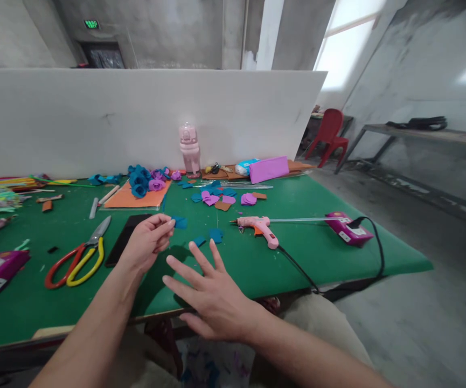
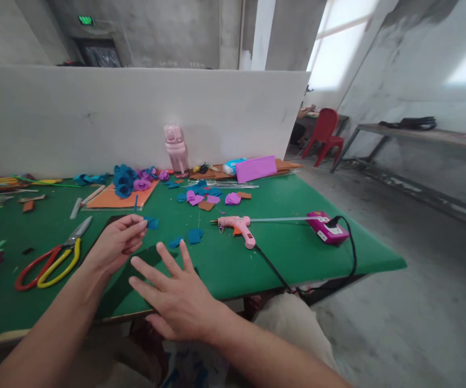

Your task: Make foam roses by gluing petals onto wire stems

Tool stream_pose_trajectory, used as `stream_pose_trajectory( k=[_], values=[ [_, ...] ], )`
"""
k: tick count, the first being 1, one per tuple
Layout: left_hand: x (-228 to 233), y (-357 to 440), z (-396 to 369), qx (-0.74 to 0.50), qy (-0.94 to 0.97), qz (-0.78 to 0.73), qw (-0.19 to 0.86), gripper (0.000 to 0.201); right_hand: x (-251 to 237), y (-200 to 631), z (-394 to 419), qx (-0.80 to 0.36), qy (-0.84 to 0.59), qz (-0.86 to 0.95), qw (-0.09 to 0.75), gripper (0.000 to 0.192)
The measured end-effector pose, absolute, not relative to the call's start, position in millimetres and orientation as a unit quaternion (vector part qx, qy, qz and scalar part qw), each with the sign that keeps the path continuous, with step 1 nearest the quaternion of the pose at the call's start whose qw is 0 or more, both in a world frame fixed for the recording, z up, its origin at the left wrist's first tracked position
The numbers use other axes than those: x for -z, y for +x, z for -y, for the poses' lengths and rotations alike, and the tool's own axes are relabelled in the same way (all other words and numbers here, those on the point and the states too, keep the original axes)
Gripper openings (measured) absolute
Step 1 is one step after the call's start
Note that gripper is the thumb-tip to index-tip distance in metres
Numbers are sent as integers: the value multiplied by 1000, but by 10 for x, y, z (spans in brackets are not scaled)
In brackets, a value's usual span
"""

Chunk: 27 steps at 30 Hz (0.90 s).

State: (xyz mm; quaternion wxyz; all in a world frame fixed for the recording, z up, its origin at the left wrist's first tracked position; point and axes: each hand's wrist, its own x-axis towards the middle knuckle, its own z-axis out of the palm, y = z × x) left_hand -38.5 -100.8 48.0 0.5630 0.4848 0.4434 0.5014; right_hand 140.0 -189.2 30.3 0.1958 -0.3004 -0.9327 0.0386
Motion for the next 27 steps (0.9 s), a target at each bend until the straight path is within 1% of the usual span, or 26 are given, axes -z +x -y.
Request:
stream_pose_trajectory(
  k=[3, 8, 10, 13, 16, 18, 20, 22, 23, 24, 25, 27],
  values=[
    [-482, -368, 999, -500, 486, -443, 564, 19, -312, 1420, 1895, -35, -299, 933, 199, 65],
    [-493, -346, 1001, -497, 487, -448, 561, 20, -286, 1417, 1891, -75, -287, 927, 229, 73],
    [-496, -342, 1009, -497, 487, -447, 562, 21, -263, 1410, 1881, -96, -280, 924, 242, 73],
    [-498, -337, 1018, -498, 487, -447, 562, 21, -254, 1421, 1867, -125, -276, 922, 240, 68],
    [-499, -337, 1016, -504, 482, -447, 560, 22, -290, 1473, 1853, -106, -274, 927, 232, 61],
    [-500, -340, 1012, -512, 476, -448, 556, 22, -324, 1534, 1826, -98, -304, 913, 252, 59],
    [-499, -341, 1009, -518, 471, -451, 553, 23, -358, 1618, 1776, -145, -352, 875, 299, 63],
    [-495, -339, 1008, -521, 467, -454, 552, 24, -390, 1711, 1702, -246, -379, 814, 365, 71],
    [-492, -336, 1008, -521, 465, -454, 553, 24, -405, 1754, 1661, -303, -377, 776, 405, 73],
    [-488, -333, 1008, -521, 464, -454, 555, 25, -417, 1792, 1619, -357, -365, 732, 451, 71],
    [-483, -329, 1007, -521, 463, -452, 557, 25, -428, 1823, 1578, -407, -346, 683, 499, 64],
    [-472, -323, 1006, -521, 462, -448, 561, 25, -440, 1859, 1512, -487, -309, 570, 585, 43]
  ],
)
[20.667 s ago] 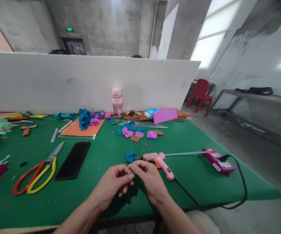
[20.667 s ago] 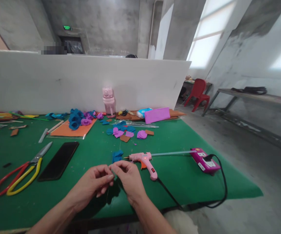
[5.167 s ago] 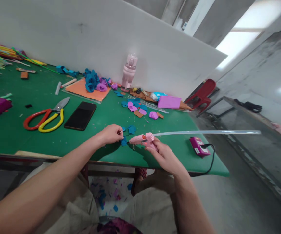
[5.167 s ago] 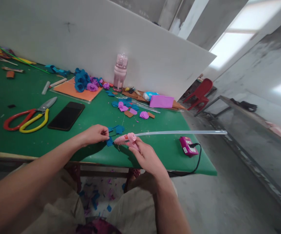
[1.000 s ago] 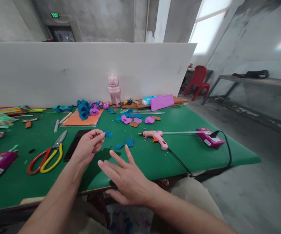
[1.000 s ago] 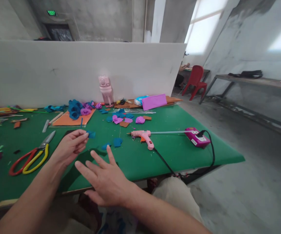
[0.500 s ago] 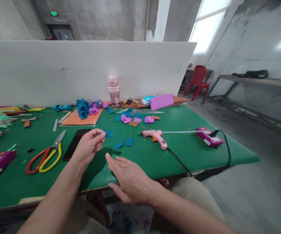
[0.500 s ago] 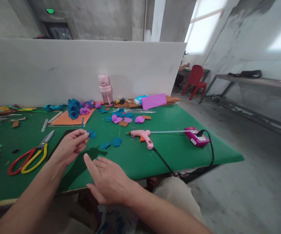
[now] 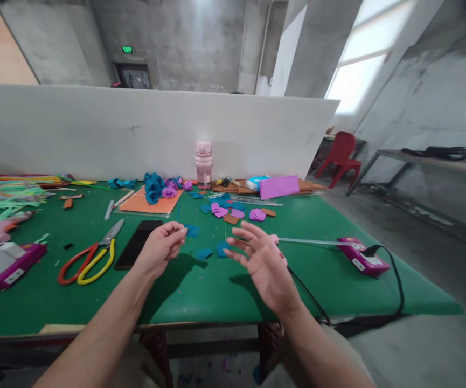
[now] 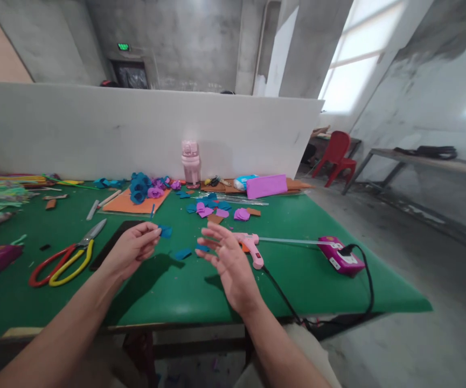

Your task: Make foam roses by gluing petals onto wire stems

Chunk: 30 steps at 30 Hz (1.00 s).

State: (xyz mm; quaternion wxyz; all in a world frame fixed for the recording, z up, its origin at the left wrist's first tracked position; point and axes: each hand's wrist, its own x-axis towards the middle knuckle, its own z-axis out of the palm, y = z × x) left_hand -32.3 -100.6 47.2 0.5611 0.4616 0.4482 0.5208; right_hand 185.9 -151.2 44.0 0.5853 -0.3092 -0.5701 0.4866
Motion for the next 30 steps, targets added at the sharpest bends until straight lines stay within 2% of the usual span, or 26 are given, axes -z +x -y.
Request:
stream_pose_trajectory(
  k=[2, 5, 12, 17, 22, 24, 27, 30],
  values=[
    [-462, -319, 1006, -520, 460, -448, 563, 25, -446, 1865, 1473, -552, -290, 460, 632, 36],
    [-455, -315, 1010, -517, 457, -448, 568, 25, -460, 1843, 1471, -620, -293, 355, 635, 47],
    [-444, -305, 1019, -514, 457, -446, 573, 25, -500, 1760, 1551, -621, -318, 350, 625, 52],
    [-440, -319, 1025, -499, 470, -443, 578, 24, -407, 1798, 1484, -521, -346, 483, 613, 41],
    [-462, -335, 1043, -440, 504, -461, 583, 25, -374, 1935, 1457, -279, -426, 723, 467, 71],
    [-475, -329, 1056, -417, 518, -470, 581, 26, -377, 1952, 1467, -198, -444, 759, 433, 73],
    [-495, -307, 1084, -382, 553, -477, 567, 25, -356, 1914, 1472, -163, -454, 768, 420, 58],
    [-509, -276, 1118, -350, 588, -484, 545, 24, -312, 1838, 1472, -215, -469, 730, 448, 49]
  ],
)
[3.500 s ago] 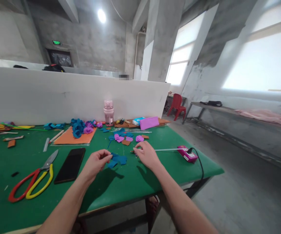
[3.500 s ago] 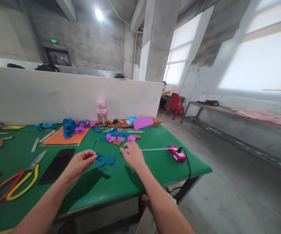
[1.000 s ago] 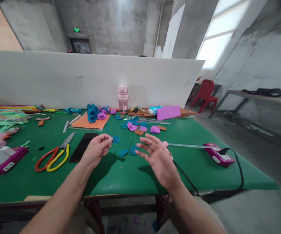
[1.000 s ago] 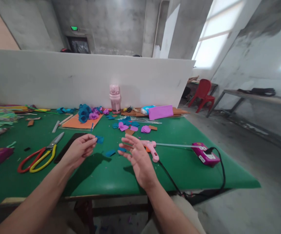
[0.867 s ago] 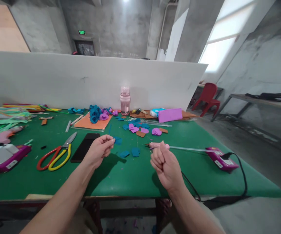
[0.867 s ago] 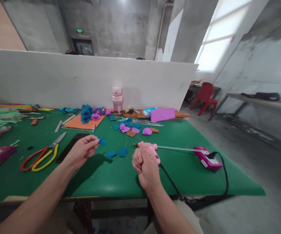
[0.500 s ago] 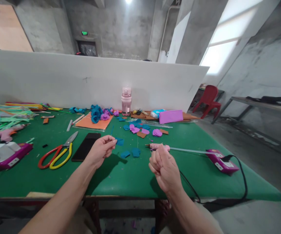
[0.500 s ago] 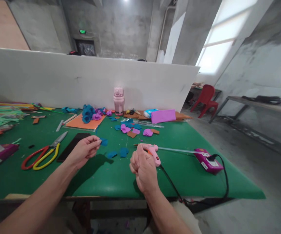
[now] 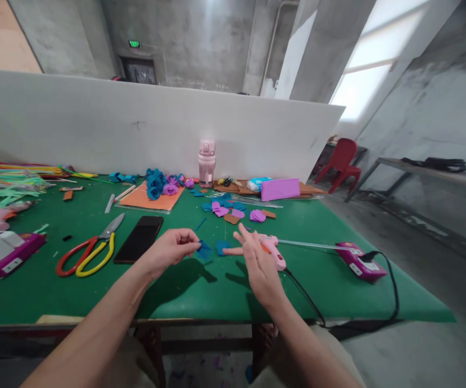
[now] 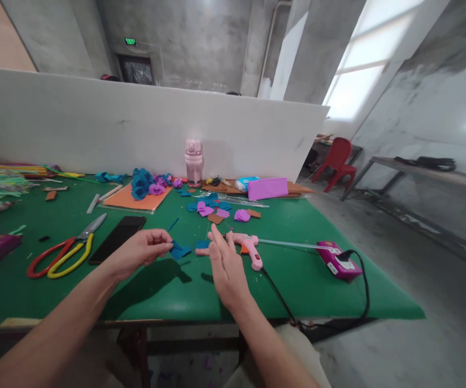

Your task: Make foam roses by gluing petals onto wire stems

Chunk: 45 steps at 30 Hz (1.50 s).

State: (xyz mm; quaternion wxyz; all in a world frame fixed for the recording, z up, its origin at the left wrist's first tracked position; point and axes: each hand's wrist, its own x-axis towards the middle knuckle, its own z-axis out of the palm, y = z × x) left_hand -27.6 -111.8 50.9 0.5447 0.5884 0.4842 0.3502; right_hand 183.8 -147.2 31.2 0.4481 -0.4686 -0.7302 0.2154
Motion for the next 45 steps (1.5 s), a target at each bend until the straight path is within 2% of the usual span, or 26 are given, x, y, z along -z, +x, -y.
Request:
stream_pose_trajectory(
  k=[3, 5, 8, 11, 14, 19, 23, 31, 33, 39, 45],
  values=[
    [-520, -248, 1144, -337, 603, -489, 533, 24, -286, 1788, 1477, -247, -462, 712, 468, 55],
    [-528, -233, 1155, -330, 608, -491, 530, 25, -280, 1783, 1476, -183, -465, 739, 452, 61],
    [-544, -215, 1165, -322, 616, -493, 524, 24, -269, 1799, 1467, -51, -480, 782, 395, 60],
    [-558, -200, 1174, -319, 623, -498, 512, 23, -256, 1808, 1467, -35, -489, 791, 365, 67],
    [-563, -187, 1181, -321, 634, -498, 497, 21, -257, 1803, 1471, -91, -487, 786, 370, 73],
    [-546, -166, 1185, -295, 676, -469, 485, 15, -275, 1777, 1449, -172, -467, 759, 421, 30],
    [-536, -138, 1200, -253, 711, -440, 486, 15, -286, 1718, 1475, -227, -457, 751, 419, 16],
    [-578, -85, 1245, -227, 721, -434, 491, 20, -283, 1651, 1524, -254, -469, 730, 428, 7],
    [-597, -95, 1253, -232, 690, -451, 516, 24, -258, 1664, 1486, -301, -475, 696, 447, 7],
    [-605, -124, 1251, -270, 594, -468, 596, 27, -223, 1694, 1405, -552, -460, 496, 488, 12],
    [-568, -65, 1251, -277, 580, -468, 606, 27, -204, 1691, 1398, -601, -422, 451, 506, 9]
  ],
)
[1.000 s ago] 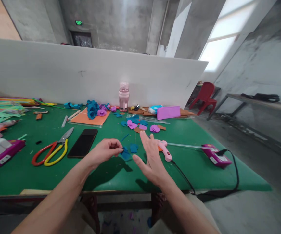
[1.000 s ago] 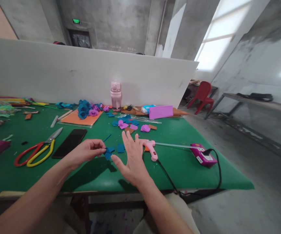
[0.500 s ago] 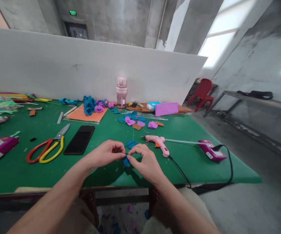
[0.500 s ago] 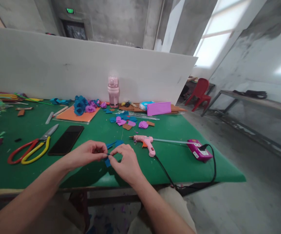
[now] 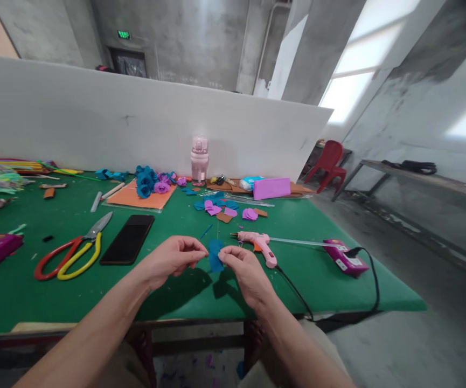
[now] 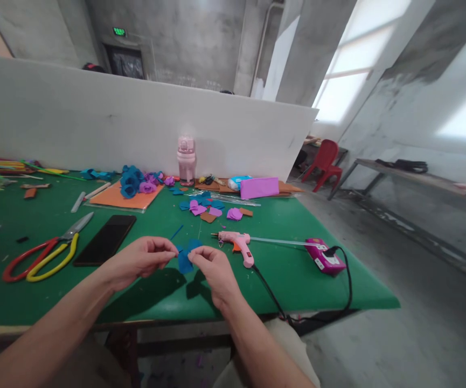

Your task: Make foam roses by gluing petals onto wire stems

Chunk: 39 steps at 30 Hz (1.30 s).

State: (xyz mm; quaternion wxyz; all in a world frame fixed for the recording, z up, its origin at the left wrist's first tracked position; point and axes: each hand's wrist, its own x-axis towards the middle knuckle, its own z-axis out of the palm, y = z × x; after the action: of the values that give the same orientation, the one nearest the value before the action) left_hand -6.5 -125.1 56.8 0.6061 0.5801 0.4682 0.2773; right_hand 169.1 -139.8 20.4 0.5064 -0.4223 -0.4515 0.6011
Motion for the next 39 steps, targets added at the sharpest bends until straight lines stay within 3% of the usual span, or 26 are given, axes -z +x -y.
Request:
stream_pose_trajectory(
  k=[39],
  values=[
    [-513, 45, 1308, -265, 586, -465, 609, 26, -158, 1677, 1379, -560, -455, 421, 549, 14]
  ],
)
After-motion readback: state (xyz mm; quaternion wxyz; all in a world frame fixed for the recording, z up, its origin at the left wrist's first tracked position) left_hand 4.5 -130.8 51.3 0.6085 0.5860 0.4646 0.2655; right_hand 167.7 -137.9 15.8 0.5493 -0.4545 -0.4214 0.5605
